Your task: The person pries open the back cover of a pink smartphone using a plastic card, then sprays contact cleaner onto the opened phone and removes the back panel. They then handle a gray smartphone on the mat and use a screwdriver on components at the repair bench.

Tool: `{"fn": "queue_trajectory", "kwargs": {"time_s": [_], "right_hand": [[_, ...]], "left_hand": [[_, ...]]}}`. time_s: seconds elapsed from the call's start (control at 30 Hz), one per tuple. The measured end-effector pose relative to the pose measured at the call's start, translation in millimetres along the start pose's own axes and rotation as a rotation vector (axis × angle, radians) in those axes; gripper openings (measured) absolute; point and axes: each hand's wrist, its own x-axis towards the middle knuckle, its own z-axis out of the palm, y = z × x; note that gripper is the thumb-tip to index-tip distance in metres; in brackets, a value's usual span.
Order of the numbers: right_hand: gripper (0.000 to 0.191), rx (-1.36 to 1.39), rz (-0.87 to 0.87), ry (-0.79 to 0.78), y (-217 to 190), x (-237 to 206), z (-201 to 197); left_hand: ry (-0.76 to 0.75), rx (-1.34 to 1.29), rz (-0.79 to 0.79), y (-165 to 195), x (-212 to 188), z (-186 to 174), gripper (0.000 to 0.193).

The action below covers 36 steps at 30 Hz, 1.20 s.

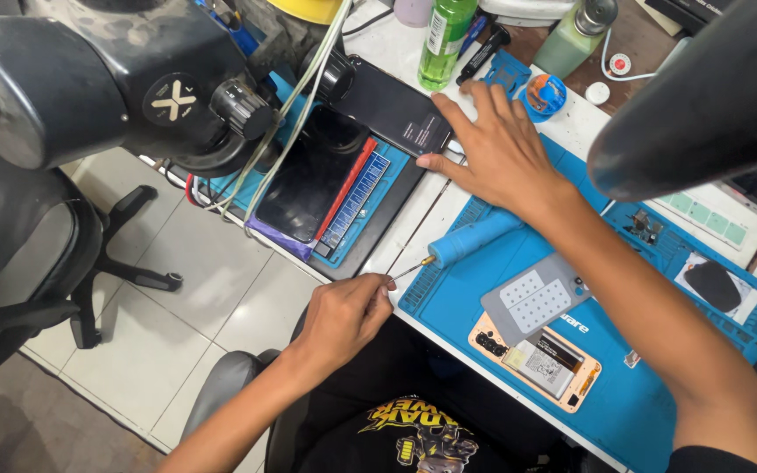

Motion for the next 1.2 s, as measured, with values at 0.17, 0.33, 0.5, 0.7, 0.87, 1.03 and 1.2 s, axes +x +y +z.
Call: {"fn": "queue_trajectory", "kwargs": {"time_s": [0.17,0.33,0.5,0.7,0.87,1.03,1.2], "right_hand": [[0.074,0.086,0.03,-0.083,2,0,6],[0.081,0.197,0.029,-0.047,2,-1,6],[0.102,0.202,0.095,-0.058,0,9,11],[0.084,0.174,0.058,-0.068,-2,11,11],[0.095,0.305,0.079,-0.083,-1,11,13],[0.101,0.315,0.053,0.026,-2,13,17],[0.099,0.299,0.169,0.059,-17,2,18]], "left_hand": [[-0.006,0.027,0.026,-1,0,-1,0.005],[-0.001,0.048,0.05,-1,0,1,0.006],[-0.002,0.059,0.054,0,0,2,0.006],[-0.008,0.068,0.065,0,0,1,0.007],[-0.011,0.064,0.049,0,1,1,0.007],[0.0,0.073,0.058,1,2,2,0.006],[-0.021,0.051,0.064,0,3,1,0.009]]}}
